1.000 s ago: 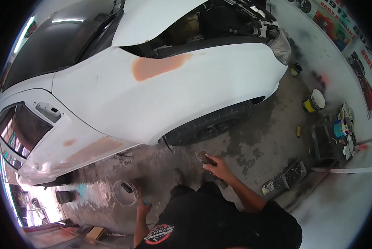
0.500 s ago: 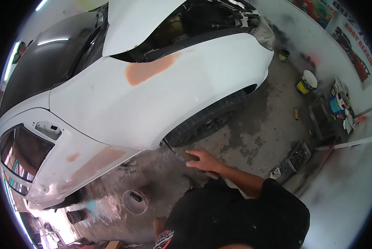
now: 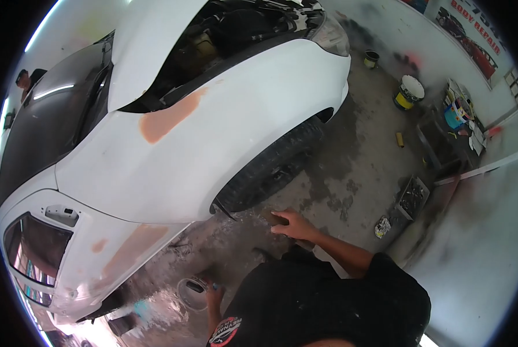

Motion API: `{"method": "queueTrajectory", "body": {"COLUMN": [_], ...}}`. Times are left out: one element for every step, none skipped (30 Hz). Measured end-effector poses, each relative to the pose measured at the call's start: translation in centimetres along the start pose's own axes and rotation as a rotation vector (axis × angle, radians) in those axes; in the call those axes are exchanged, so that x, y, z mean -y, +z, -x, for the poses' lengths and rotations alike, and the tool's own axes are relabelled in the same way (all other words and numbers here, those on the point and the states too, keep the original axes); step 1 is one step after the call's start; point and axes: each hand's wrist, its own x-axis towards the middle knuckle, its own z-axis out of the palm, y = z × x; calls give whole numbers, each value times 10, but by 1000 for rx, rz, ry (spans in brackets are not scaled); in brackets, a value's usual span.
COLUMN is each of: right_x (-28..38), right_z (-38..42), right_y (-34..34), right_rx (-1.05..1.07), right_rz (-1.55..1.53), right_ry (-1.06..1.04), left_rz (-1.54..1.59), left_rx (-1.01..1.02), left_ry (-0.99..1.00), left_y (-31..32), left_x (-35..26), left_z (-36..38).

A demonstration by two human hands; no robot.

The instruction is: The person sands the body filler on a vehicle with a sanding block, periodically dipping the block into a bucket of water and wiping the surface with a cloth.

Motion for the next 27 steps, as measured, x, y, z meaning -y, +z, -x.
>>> {"method": "queueTrajectory", "body": {"right_x": [-1,-2,-1,0,2,1,0,-1,0,6,15,21,28,34,34,22,-1,-16,-19,-20,-21,-13,4,17,21,21,24], "right_z": [3,5,6,6,6,5,5,4,0,-4,-5,-7,-10,-12,-12,-16,-24,-30,-33,-40,-45,-46,-43,-46,-51,-52,-57], "right_y": [-5,-11,-15,-19,-22,-23,-24,-24,-21,-18,-19,-20,-18,-12,-10,-5,1,0,0,2,5,9,9,12,18,21,28], "right_rx": [4,7,12,15,21,33,12,10,38,57,92,126,139,139,123,146,156,156,186,206,219,244,266,281,284,285,286], "right_rz": [0,-1,-2,-8,-13,-15,-57,-90,-114,-153,-175,-190,-147,-110,-83,-50,-24,-6,28,57,81,83,87,86,86,86,92], "right_ry": [22,43,64,82,101,118,117,112,96,138,177,219,191,167,145,112,80,47,39,21,3,15,28,31,0,-28,-46], "left_rz": [-6,15,37,61,18,-20,-49,-100,-131,-100,-62,-35,-74,-2,-4,-19,14,38,56,84,107,130,127,123,139,155,142], "left_rx": [12,27,41,54,46,37,26,52,70,-9,26,-26,-22,-75,-59,-34,-40,-46,-55,-50,-45,-36,0,24,34,46,47], "left_ry": [5,3,1,-4,8,16,11,23,9,-35,2,-17,-60,-127,-166,-190,-236,-274,-302,-318,-326,-331,-364,-390,-431,-470,-472], "left_y": [-2,-5,-7,-9,-7,-4,1,5,7,11,9,10,0,0,-4,-7,0,4,1,0,6,15,25,32,35,35,33], "left_x": [-7,-14,-21,-24,-20,-15,-8,1,8,6,10,8,-6,-6,-12,-15,-18,-23,-23,-20,-19,-14,-4,5,9,12,18], "left_z": [-1,0,1,1,-1,-3,-3,-7,-7,2,10,15,26,32,36,40,47,51,51,52,60,69,77,80,86,95,99]}}
